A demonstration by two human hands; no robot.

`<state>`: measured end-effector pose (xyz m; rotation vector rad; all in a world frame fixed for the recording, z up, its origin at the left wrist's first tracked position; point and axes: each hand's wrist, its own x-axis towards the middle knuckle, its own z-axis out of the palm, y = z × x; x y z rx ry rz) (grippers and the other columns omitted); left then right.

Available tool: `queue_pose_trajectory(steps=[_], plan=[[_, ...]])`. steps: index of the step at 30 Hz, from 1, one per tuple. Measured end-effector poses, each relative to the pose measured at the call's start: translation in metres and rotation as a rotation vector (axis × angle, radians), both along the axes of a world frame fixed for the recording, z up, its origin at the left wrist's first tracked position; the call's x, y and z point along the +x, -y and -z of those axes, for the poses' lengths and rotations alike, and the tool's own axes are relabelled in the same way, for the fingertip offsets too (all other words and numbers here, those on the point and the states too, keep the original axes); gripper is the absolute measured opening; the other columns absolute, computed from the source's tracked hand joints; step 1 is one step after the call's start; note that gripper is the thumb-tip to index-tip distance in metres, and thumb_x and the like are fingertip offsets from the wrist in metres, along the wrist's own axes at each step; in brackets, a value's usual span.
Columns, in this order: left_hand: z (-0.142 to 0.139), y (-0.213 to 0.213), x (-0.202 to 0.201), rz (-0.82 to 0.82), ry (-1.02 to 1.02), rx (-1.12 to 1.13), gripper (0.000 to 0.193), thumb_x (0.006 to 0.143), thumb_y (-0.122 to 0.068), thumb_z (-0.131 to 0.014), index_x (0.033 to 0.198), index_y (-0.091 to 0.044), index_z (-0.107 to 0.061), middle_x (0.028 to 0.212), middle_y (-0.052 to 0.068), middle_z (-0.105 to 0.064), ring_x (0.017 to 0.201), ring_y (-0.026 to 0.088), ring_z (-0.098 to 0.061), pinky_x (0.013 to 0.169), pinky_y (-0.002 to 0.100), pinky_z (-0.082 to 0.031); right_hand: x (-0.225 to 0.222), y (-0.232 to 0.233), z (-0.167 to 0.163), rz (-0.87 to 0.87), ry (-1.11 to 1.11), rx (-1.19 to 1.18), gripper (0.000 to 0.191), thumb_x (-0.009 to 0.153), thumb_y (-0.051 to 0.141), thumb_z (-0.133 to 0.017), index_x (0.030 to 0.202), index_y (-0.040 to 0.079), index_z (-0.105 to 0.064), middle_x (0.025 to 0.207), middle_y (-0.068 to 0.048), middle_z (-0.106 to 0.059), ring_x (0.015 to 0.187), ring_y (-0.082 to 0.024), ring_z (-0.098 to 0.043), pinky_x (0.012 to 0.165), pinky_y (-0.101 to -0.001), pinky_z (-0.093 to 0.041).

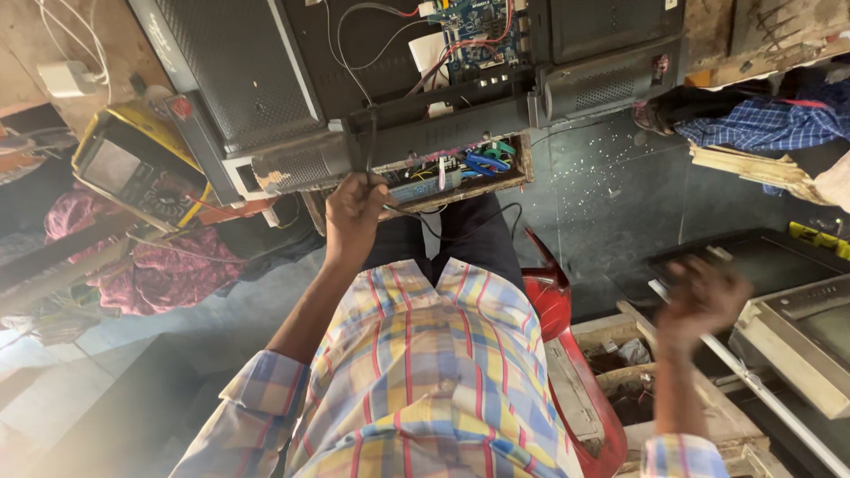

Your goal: The person sits at a repair bench and tests a television main circuit board using a multimeter, touching its probes to points on the board. They use a screwdriver on the board and chassis, handle a remote control, and reposition the board and wires while working on the open television.

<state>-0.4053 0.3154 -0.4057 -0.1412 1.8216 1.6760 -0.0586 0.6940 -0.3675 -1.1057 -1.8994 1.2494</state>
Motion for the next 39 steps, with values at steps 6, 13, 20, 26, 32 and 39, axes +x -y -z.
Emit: queue_pose_trajectory(steps=[6,13,20,26,32,39], plan=[[0.003,0.000,0.021,-0.007,-0.192,-0.080,0.033,0.095,-0.006,-0.067,0.125,0.004,-0.057,0.114,0.009,-0.068,0.104,0.015,-0.070,0.085,0.028,-0.060,-0.117,0.094,-0.001,-0.736,0.405,0.423,0.035,0.084,-0.006,-0.077,0.116,0.008,-0.074,0.119,-0.011,-0.059,0.101,-0.025,-0.066,0.087,-0.0348,-0.054],[-0.011,-0.018,0.087,0.024,0.224,0.113,0.040,0.104,-0.035,-0.063,0.129,-0.002,-0.065,0.113,0.007,-0.072,0.101,0.014,-0.068,0.086,0.029,-0.058,-0.197,0.172,-0.007,-1.139,0.253,-0.104,0.042,0.086,-0.009,-0.063,0.125,0.006,-0.069,0.125,-0.016,-0.061,0.113,-0.031,-0.065,0.094,-0.0395,-0.055],[-0.008,-0.014,0.108,-0.365,0.260,0.142,0.034,0.103,-0.036,-0.060,0.108,-0.003,-0.065,0.086,0.002,-0.067,0.073,0.010,-0.065,0.069,0.027,-0.055,-0.207,0.157,0.003,-1.341,0.215,-0.064,0.046,0.090,-0.003,-0.063,0.135,0.006,-0.064,0.138,-0.016,-0.064,0.128,-0.036,-0.062,0.106,-0.0434,-0.050],[0.011,0.048,0.112,-0.750,-0.020,-0.196,0.027,0.106,-0.027,-0.065,0.091,-0.005,-0.060,0.073,-0.001,-0.058,0.065,0.005,-0.055,0.059,0.022,-0.042,-0.206,0.133,0.022,-1.359,0.347,-0.024,0.038,0.095,0.004,-0.064,0.132,0.008,-0.067,0.133,-0.013,-0.069,0.124,-0.033,-0.064,0.107,-0.0433,-0.051],[0.016,0.125,0.112,-0.940,-0.388,-0.505,0.016,0.102,-0.014,-0.068,0.108,0.001,-0.067,0.097,0.000,-0.071,0.089,0.006,-0.062,0.079,0.022,-0.051,-0.227,0.144,0.024,-1.552,0.529,0.073,0.043,0.089,0.005,-0.067,0.131,0.002,-0.064,0.133,-0.019,-0.065,0.122,-0.037,-0.061,0.105,-0.0436,-0.048],[0.044,0.167,0.077,-0.999,-0.198,-0.396,0.015,0.097,-0.008,-0.068,0.106,0.004,-0.068,0.094,0.010,-0.072,0.085,0.016,-0.066,0.078,0.033,-0.053,-0.231,0.164,0.012,-1.554,0.760,0.014,0.036,0.092,0.012,-0.072,0.127,0.001,-0.068,0.121,-0.018,-0.072,0.113,-0.032,-0.071,0.098,-0.0394,-0.054]])
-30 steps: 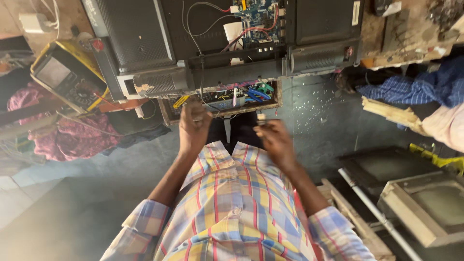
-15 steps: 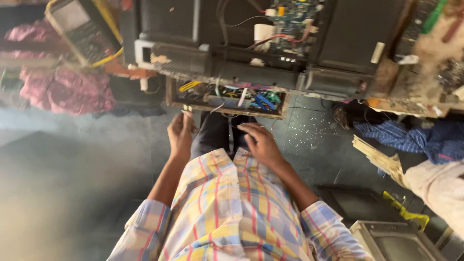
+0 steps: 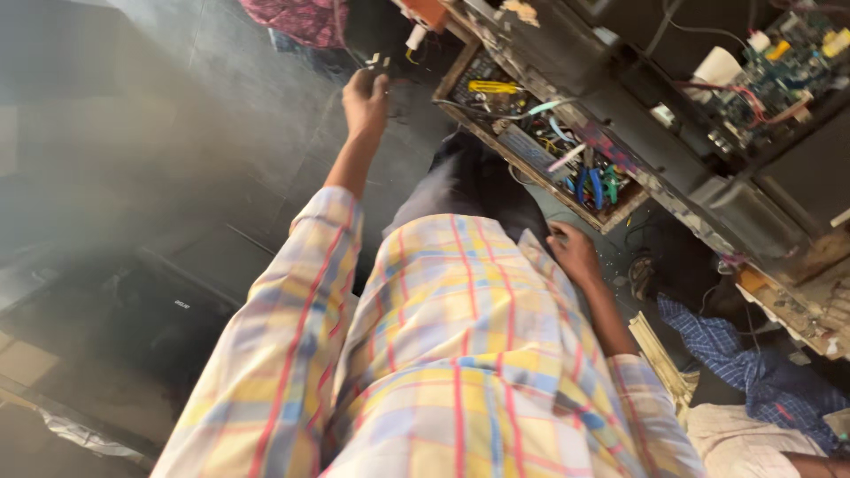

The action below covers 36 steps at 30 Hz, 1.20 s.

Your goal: The person sits at a repair bench and tests a television main circuit board using a multimeter, touching its probes to points on the board. They use a screwdriver on the board and chassis, handle a remote control, and reposition the board and wires while working on the open television.

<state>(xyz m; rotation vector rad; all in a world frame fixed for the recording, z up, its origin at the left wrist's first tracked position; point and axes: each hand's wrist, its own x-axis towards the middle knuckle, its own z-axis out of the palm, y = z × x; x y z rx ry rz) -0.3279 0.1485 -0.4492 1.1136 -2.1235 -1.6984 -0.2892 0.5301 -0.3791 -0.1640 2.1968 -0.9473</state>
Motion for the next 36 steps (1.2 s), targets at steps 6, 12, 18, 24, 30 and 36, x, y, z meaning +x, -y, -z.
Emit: queue_pose_trajectory(steps=[6,12,18,24,30,36], plan=[[0.020,0.027,-0.039,0.051,0.030,-0.208,0.032,0.087,-0.009,-0.072,0.118,-0.006,-0.065,0.109,0.015,-0.078,0.102,0.030,-0.077,0.090,0.038,-0.058,0.004,-0.001,-0.002,0.109,0.141,0.092,0.038,0.096,0.016,-0.070,0.131,0.003,-0.067,0.121,-0.016,-0.075,0.111,-0.022,-0.072,0.092,-0.0339,-0.056],[0.040,0.060,-0.054,0.394,-0.005,-0.528,0.064,0.077,-0.009,-0.072,0.138,-0.010,-0.056,0.122,0.024,-0.071,0.107,0.046,-0.065,0.091,0.050,-0.054,0.007,-0.004,0.002,0.259,0.293,0.113,0.046,0.090,0.011,-0.077,0.134,0.002,-0.067,0.119,-0.016,-0.074,0.108,-0.016,-0.070,0.089,-0.0305,-0.055],[0.051,0.074,-0.057,0.372,0.057,-0.376,0.078,0.085,-0.010,-0.067,0.156,-0.010,-0.035,0.121,0.026,-0.069,0.111,0.048,-0.064,0.094,0.053,-0.053,0.006,0.004,0.012,0.350,0.313,0.135,0.047,0.090,0.011,-0.075,0.135,-0.001,-0.067,0.120,-0.014,-0.074,0.105,-0.018,-0.070,0.090,-0.0290,-0.055],[0.049,0.081,-0.056,0.261,-0.043,-0.320,0.074,0.090,-0.011,-0.068,0.157,-0.012,-0.036,0.111,0.023,-0.072,0.105,0.044,-0.068,0.090,0.050,-0.055,-0.008,0.026,0.013,0.309,0.331,0.042,0.055,0.087,0.012,-0.079,0.138,-0.001,-0.063,0.128,-0.014,-0.071,0.116,-0.017,-0.067,0.098,-0.0279,-0.052],[0.048,0.081,-0.059,0.248,-0.071,-0.301,0.076,0.090,-0.011,-0.069,0.157,-0.012,-0.035,0.098,0.020,-0.070,0.093,0.040,-0.067,0.083,0.049,-0.053,-0.016,0.043,0.002,0.309,0.347,-0.116,0.058,0.086,0.011,-0.079,0.140,-0.001,-0.060,0.129,-0.014,-0.068,0.119,-0.017,-0.065,0.102,-0.0282,-0.051],[0.051,0.077,-0.059,0.188,-0.098,-0.338,0.075,0.090,-0.013,-0.074,0.154,-0.011,-0.037,0.099,0.015,-0.071,0.092,0.036,-0.067,0.081,0.048,-0.053,-0.016,0.050,-0.002,0.356,0.386,0.020,0.052,0.091,0.013,-0.075,0.140,-0.001,-0.063,0.131,-0.015,-0.070,0.119,-0.019,-0.066,0.101,-0.0298,-0.052]])
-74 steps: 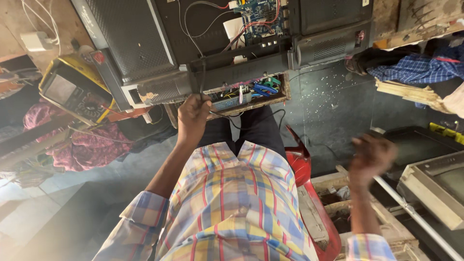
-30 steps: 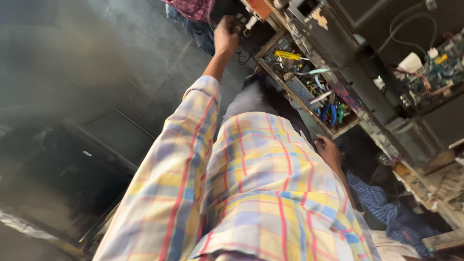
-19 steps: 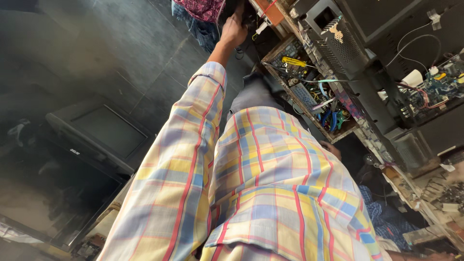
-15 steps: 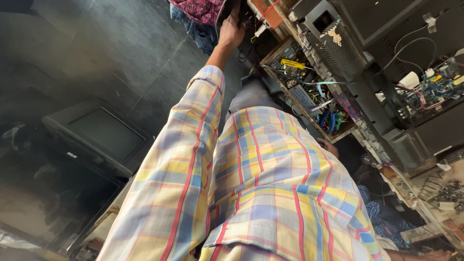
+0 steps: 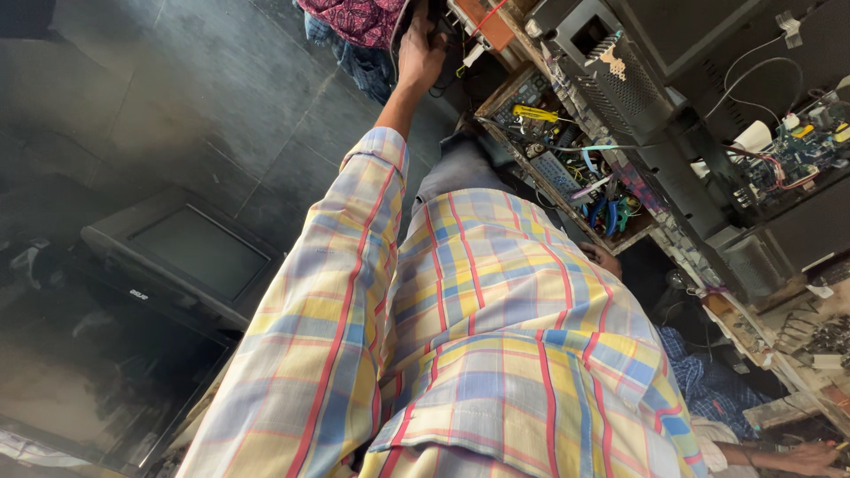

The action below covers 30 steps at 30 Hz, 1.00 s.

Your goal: The person sits at a repair bench and tests a television main circuit board using a multimeter, touching its probes to points on the board. They use a screwdriver on the board and chassis, handle a remote control, and reposition the board and wires while working on the open television.

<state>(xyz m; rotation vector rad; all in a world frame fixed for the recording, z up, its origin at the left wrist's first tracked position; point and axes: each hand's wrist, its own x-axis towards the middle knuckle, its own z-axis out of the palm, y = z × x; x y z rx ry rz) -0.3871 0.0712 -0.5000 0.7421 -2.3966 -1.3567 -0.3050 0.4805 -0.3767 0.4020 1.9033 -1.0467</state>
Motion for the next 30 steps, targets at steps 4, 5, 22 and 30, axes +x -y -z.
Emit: queue_pose_trajectory(steps=[4,5,22,30], plan=[[0.000,-0.006,-0.002,-0.003,-0.035,0.018,0.078,0.088,-0.012,-0.074,0.156,-0.009,-0.034,0.102,0.016,-0.070,0.093,0.037,-0.067,0.080,0.048,-0.054,0.000,-0.003,-0.001,0.056,0.036,-0.087,0.055,0.090,0.012,-0.076,0.141,-0.003,-0.061,0.130,-0.015,-0.069,0.118,-0.019,-0.066,0.100,-0.0301,-0.052],[0.001,-0.008,-0.002,0.000,-0.004,0.045,0.080,0.087,-0.011,-0.073,0.157,-0.009,-0.033,0.099,0.016,-0.069,0.091,0.037,-0.067,0.080,0.048,-0.053,0.000,-0.003,0.000,0.055,0.034,-0.088,0.055,0.090,0.012,-0.076,0.141,-0.003,-0.061,0.130,-0.015,-0.069,0.118,-0.019,-0.066,0.100,-0.0301,-0.052],[-0.003,-0.013,-0.015,-0.022,-0.012,-0.075,0.081,0.087,-0.009,-0.076,0.155,-0.008,-0.033,0.096,0.014,-0.070,0.089,0.039,-0.067,0.074,0.051,-0.052,-0.001,-0.008,0.006,0.080,0.005,-0.210,0.056,0.089,0.007,-0.075,0.141,-0.005,-0.058,0.126,-0.014,-0.069,0.114,-0.019,-0.066,0.100,-0.0306,-0.053],[-0.008,0.010,-0.039,0.015,-0.033,0.185,0.034,0.093,-0.011,-0.066,0.126,-0.005,-0.067,0.109,0.015,-0.076,0.102,0.031,-0.072,0.090,0.040,-0.059,-0.006,0.008,-0.008,0.024,-0.072,-0.078,0.046,0.095,0.010,-0.072,0.137,-0.005,-0.060,0.122,-0.013,-0.071,0.113,-0.016,-0.067,0.098,-0.0293,-0.052]])
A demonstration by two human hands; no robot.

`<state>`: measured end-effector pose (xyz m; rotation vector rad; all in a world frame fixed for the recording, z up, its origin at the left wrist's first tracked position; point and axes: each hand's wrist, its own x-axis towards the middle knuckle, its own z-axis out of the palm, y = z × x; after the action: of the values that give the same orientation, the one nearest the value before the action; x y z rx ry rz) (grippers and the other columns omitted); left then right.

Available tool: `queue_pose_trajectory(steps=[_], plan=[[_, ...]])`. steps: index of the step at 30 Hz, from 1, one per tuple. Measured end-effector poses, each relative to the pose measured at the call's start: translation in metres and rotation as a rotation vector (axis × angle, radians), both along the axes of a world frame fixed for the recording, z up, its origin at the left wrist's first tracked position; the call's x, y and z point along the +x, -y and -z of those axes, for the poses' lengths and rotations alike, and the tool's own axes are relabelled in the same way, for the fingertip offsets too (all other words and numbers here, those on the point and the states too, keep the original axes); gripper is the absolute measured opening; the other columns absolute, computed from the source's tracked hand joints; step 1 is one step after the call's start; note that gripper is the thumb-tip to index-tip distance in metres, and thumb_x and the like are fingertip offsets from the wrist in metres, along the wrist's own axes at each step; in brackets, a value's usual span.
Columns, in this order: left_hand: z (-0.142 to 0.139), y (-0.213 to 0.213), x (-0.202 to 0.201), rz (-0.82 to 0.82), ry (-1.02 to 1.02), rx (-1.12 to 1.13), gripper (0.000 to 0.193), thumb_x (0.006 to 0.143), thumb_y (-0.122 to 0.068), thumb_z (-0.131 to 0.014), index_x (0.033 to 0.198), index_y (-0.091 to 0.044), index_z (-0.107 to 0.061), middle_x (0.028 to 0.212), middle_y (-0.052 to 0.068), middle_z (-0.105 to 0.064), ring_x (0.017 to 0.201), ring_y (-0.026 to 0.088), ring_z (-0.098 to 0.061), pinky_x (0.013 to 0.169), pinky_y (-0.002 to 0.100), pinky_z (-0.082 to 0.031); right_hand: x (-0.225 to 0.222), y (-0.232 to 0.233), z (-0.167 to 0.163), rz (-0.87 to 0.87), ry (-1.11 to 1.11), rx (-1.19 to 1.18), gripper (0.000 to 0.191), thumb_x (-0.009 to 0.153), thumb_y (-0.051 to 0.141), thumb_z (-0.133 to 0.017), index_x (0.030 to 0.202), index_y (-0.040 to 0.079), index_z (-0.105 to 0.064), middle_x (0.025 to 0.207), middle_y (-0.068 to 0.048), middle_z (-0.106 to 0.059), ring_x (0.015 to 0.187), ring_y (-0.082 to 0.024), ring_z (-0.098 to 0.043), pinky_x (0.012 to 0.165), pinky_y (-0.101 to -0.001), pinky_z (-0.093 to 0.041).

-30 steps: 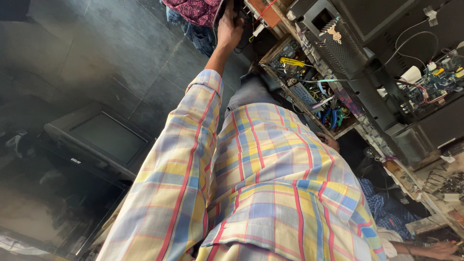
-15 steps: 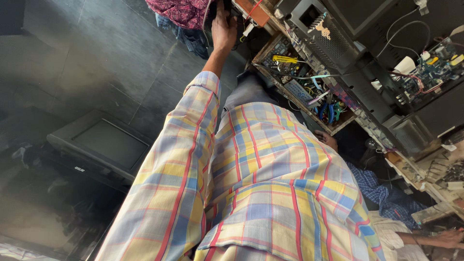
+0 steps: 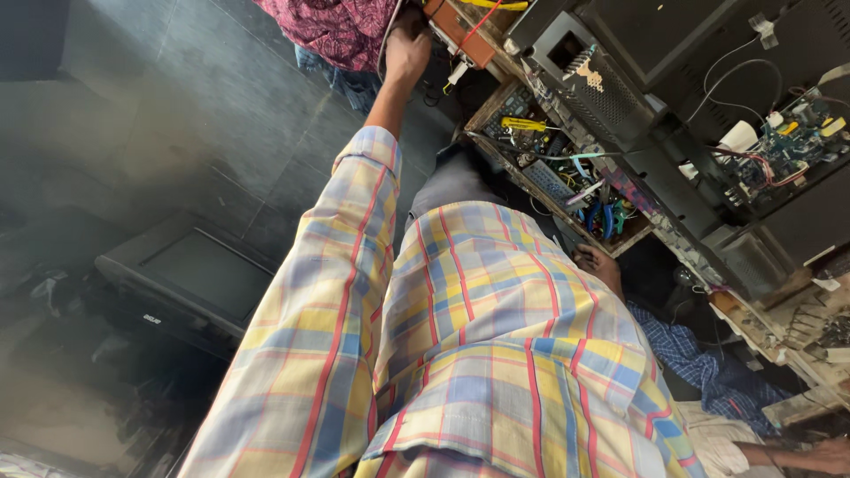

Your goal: The person sits at a repair bench and tests a television main circuit board using a multimeter, touching its probes to points on the board. They use a screwdriver on the board and chassis, handle a remote control, and reposition the board and wires while working on the open television.

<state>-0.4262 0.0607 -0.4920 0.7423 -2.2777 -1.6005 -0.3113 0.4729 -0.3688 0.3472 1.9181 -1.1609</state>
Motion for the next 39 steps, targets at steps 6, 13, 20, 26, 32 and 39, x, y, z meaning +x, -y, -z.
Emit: queue_pose_trajectory(steps=[6,13,20,26,32,39], plan=[[-0.007,0.008,-0.002,0.068,0.043,0.392,0.040,0.087,-0.008,-0.063,0.127,-0.001,-0.061,0.114,0.011,-0.074,0.104,0.023,-0.067,0.092,0.032,-0.053,0.004,0.001,0.004,0.018,0.025,0.045,0.040,0.099,0.012,-0.069,0.136,-0.003,-0.063,0.123,-0.013,-0.071,0.112,-0.016,-0.067,0.097,-0.0285,-0.053],[-0.013,0.006,0.003,0.044,-0.089,0.005,0.023,0.095,-0.010,-0.068,0.115,-0.001,-0.069,0.090,0.012,-0.076,0.081,0.022,-0.072,0.076,0.036,-0.057,0.005,0.000,0.004,0.033,0.056,0.043,0.037,0.099,0.010,-0.068,0.133,-0.002,-0.063,0.122,-0.013,-0.071,0.111,-0.015,-0.068,0.096,-0.0282,-0.053],[-0.011,0.003,0.005,-0.092,-0.063,-0.224,0.012,0.094,-0.012,-0.068,0.101,-0.004,-0.072,0.085,0.016,-0.074,0.074,0.028,-0.074,0.068,0.038,-0.056,0.002,0.007,-0.004,-0.040,0.026,0.064,0.037,0.099,0.009,-0.066,0.135,-0.002,-0.063,0.121,-0.012,-0.072,0.110,-0.015,-0.068,0.094,-0.0282,-0.053],[-0.019,-0.008,0.012,-0.140,-0.156,-0.278,0.012,0.086,-0.010,-0.074,0.096,-0.006,-0.070,0.087,0.012,-0.075,0.083,0.027,-0.075,0.076,0.038,-0.059,-0.001,0.009,0.000,-0.084,-0.067,0.120,0.035,0.099,0.013,-0.069,0.131,-0.001,-0.066,0.121,-0.013,-0.073,0.111,-0.018,-0.068,0.097,-0.0317,-0.053],[-0.019,-0.012,0.013,-0.135,-0.149,-0.196,0.018,0.092,-0.011,-0.070,0.108,-0.005,-0.068,0.092,0.014,-0.075,0.086,0.029,-0.075,0.078,0.039,-0.060,-0.007,0.009,-0.005,-0.272,-0.046,0.242,0.038,0.099,0.020,-0.067,0.134,0.005,-0.065,0.122,-0.013,-0.073,0.111,-0.022,-0.071,0.093,-0.0370,-0.056],[-0.030,-0.013,0.010,-0.097,-0.109,-0.376,0.008,0.102,-0.011,-0.062,0.107,-0.005,-0.063,0.096,0.018,-0.070,0.092,0.040,-0.068,0.080,0.047,-0.053,-0.069,0.082,-0.057,-0.479,-0.255,-0.046,0.036,0.098,0.022,-0.065,0.131,0.008,-0.067,0.124,-0.008,-0.074,0.109,-0.019,-0.071,0.089,-0.0345,-0.056]])
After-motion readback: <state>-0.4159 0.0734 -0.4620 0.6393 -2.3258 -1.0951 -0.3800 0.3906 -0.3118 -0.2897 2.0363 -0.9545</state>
